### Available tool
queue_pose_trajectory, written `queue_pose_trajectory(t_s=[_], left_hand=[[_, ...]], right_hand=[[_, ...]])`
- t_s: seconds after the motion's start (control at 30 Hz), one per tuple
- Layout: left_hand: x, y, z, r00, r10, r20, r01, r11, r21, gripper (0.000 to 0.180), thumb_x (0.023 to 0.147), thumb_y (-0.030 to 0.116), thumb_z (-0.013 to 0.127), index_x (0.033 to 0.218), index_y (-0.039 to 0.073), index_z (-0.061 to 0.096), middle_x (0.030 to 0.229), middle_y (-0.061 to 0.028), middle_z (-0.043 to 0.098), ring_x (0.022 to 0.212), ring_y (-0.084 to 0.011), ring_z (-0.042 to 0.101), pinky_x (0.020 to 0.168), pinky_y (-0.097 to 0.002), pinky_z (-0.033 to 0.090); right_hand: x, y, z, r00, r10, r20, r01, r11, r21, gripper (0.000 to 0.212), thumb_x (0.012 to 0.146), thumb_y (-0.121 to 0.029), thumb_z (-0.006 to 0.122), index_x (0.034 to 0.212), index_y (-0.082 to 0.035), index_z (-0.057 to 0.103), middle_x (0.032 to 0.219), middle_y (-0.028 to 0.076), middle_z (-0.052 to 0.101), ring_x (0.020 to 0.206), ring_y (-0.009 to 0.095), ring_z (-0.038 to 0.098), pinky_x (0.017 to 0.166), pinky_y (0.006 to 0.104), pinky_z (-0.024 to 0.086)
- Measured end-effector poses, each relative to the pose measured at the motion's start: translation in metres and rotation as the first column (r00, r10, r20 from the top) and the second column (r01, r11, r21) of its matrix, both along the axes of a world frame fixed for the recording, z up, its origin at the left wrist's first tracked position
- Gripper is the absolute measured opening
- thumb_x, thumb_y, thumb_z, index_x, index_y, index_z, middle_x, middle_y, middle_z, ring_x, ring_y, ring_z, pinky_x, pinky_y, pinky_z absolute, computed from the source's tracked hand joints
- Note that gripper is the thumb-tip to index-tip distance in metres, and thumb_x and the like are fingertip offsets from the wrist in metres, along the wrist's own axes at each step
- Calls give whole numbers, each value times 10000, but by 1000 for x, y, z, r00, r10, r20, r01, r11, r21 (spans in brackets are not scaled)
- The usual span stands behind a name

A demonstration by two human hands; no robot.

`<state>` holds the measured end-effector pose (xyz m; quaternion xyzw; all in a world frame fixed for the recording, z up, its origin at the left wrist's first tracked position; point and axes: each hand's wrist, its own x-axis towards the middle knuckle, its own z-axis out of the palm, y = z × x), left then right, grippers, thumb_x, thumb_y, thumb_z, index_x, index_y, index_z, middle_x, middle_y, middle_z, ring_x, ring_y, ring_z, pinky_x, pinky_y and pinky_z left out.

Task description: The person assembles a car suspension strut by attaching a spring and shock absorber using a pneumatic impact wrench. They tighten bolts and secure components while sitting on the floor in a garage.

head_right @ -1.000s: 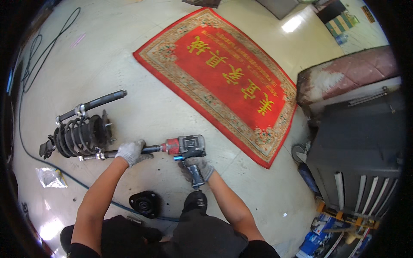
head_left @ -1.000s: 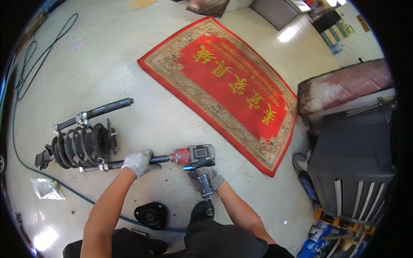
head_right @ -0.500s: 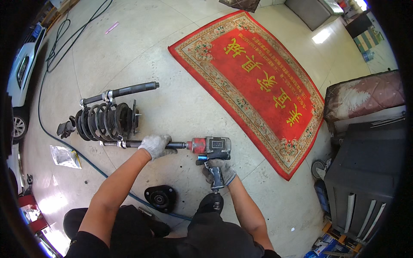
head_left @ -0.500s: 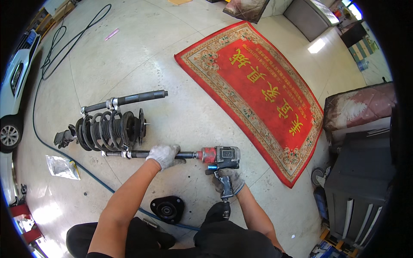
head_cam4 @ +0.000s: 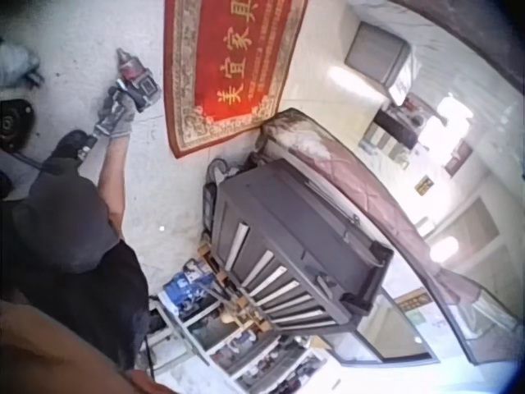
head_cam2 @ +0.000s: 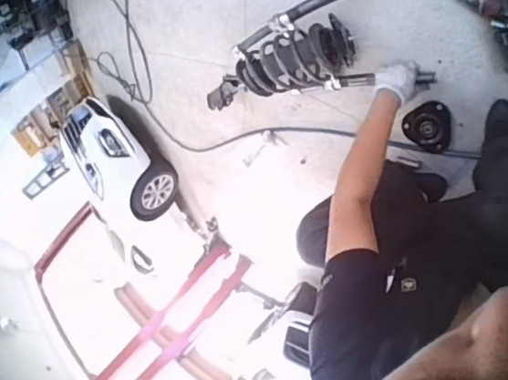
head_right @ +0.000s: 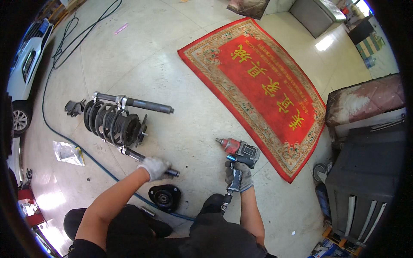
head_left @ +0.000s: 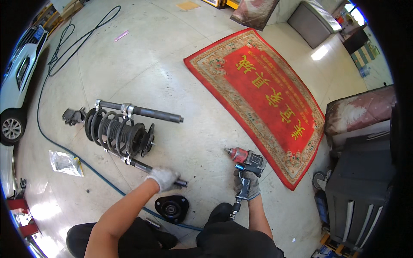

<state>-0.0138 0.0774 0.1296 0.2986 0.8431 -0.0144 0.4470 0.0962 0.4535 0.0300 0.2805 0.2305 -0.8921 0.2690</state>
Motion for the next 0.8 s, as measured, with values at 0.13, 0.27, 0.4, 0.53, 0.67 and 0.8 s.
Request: queue_pose_trajectory(t_s=[0.13, 0.27, 0.4, 0.53, 0.67, 0.8], left_hand=[[69, 58, -39, 986, -152, 66, 134, 967, 217, 274, 1009, 261, 475, 1132, 144, 691, 1009, -163, 731, 955, -349, 725, 808, -487, 585], [77, 119, -4, 979, -114, -171, 188, 832, 522, 195, 981, 248, 535, 1046, 120, 666, 993, -122, 722, 992, -319, 707, 843, -501, 560], [0, 77, -3, 911, 74, -405, 177, 817, 549, 140, 925, 210, 619, 1036, 134, 656, 1004, -89, 699, 1031, -282, 674, 961, -423, 518], [-31, -14, 7, 812, -410, -416, 543, 792, 278, 142, 907, 229, 644, 1017, 140, 627, 999, -65, 670, 1005, -254, 680, 952, -415, 522], [-6, -17, -15, 813, -550, -192, 582, 773, 251, 146, 945, 286, 605, 966, 144, 578, 976, -70, 655, 942, -258, 696, 866, -414, 564], [-1, -22, -38, 809, -574, -126, 585, 766, 267, 194, 1000, 316, 503, 985, 138, 579, 862, -113, 671, 840, -305, 723, 714, -458, 594]], right_hand=[[-10, -13, -4, 1000, 21, 17, -21, 1000, -2, 498, 775, -366, 760, 1129, -29, 668, 705, 65, 661, 527, 209, 622, 497, 360, 508], [-15, -15, 2, 999, 49, -21, -46, 992, 119, 486, 785, -361, 751, 1128, -26, 671, 713, 80, 669, 533, 210, 628, 495, 355, 518], [-11, -6, 0, 999, 43, -1, -43, 999, -33, 461, 827, -322, 737, 1168, -20, 666, 801, 101, 714, 609, 238, 691, 575, 389, 582], [-11, -17, -2, 1000, 24, -13, -24, 999, -22, 459, 827, -317, 742, 1170, -21, 668, 819, 99, 722, 610, 224, 688, 576, 379, 571], [-10, -18, 2, 1000, 12, 28, -13, 999, 35, 462, 841, -317, 742, 1185, -25, 644, 820, 104, 713, 617, 234, 688, 576, 390, 563], [-10, -17, 0, 999, 21, 37, -21, 1000, 2, 480, 838, -342, 741, 1187, -27, 647, 813, 100, 714, 612, 235, 684, 571, 389, 560]])
